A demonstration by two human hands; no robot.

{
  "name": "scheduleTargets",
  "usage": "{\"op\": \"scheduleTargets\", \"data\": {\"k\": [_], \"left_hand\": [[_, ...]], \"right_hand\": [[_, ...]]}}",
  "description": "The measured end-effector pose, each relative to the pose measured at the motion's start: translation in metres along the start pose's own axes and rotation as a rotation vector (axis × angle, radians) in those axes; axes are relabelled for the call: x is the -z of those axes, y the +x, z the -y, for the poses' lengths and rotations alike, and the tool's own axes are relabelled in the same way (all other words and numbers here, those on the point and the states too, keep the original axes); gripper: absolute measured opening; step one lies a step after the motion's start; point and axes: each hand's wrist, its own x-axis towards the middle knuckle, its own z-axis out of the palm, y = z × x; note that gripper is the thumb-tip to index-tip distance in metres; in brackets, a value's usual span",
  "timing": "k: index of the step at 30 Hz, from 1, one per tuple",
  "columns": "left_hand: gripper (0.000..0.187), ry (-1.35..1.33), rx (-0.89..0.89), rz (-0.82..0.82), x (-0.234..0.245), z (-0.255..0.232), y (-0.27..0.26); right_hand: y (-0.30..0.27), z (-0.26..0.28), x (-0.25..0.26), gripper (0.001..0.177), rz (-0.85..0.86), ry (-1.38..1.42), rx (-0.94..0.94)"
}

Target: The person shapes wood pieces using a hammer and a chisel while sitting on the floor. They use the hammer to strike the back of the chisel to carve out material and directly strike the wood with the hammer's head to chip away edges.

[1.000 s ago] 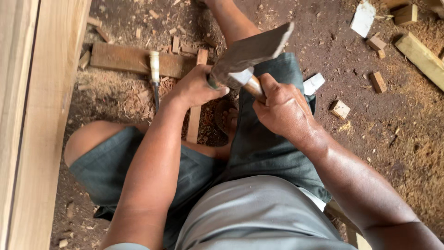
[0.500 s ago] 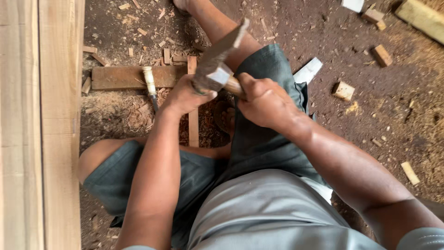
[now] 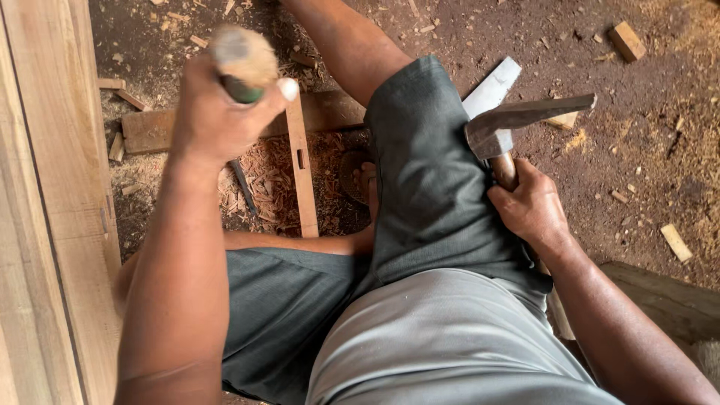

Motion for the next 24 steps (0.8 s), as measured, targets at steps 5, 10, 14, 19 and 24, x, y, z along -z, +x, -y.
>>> {"op": "scheduleTargets", "data": {"k": [5, 10, 14, 19, 24], "left_hand": [[0.028, -0.173, 0.281, -0.031, -0.054, 0.01, -0.013], [0.023, -0.269, 0.097, 0.064, -0.086, 0.009, -0.005], [0.028, -0.272, 0.146, 0.132, -0.094, 0.015, 0.001], [0.029, -0.28, 0.191, 0.122, -0.095, 0.023, 0.002], [0.03, -0.244, 0.204, 0.129, -0.097, 0.031, 0.005]], "right_hand": [[0.011, 0.008, -0.002, 0.044, 0.017, -0.035, -0.043], [0.009, 0.02, 0.002, 0.039, 0.019, -0.05, -0.027], [0.011, 0.021, 0.003, 0.033, 0.044, -0.109, -0.083], [0.013, 0.028, 0.006, 0.032, 0.045, -0.076, -0.04], [0.014, 0.033, 0.009, 0.028, 0.095, -0.098, -0.146]]}}
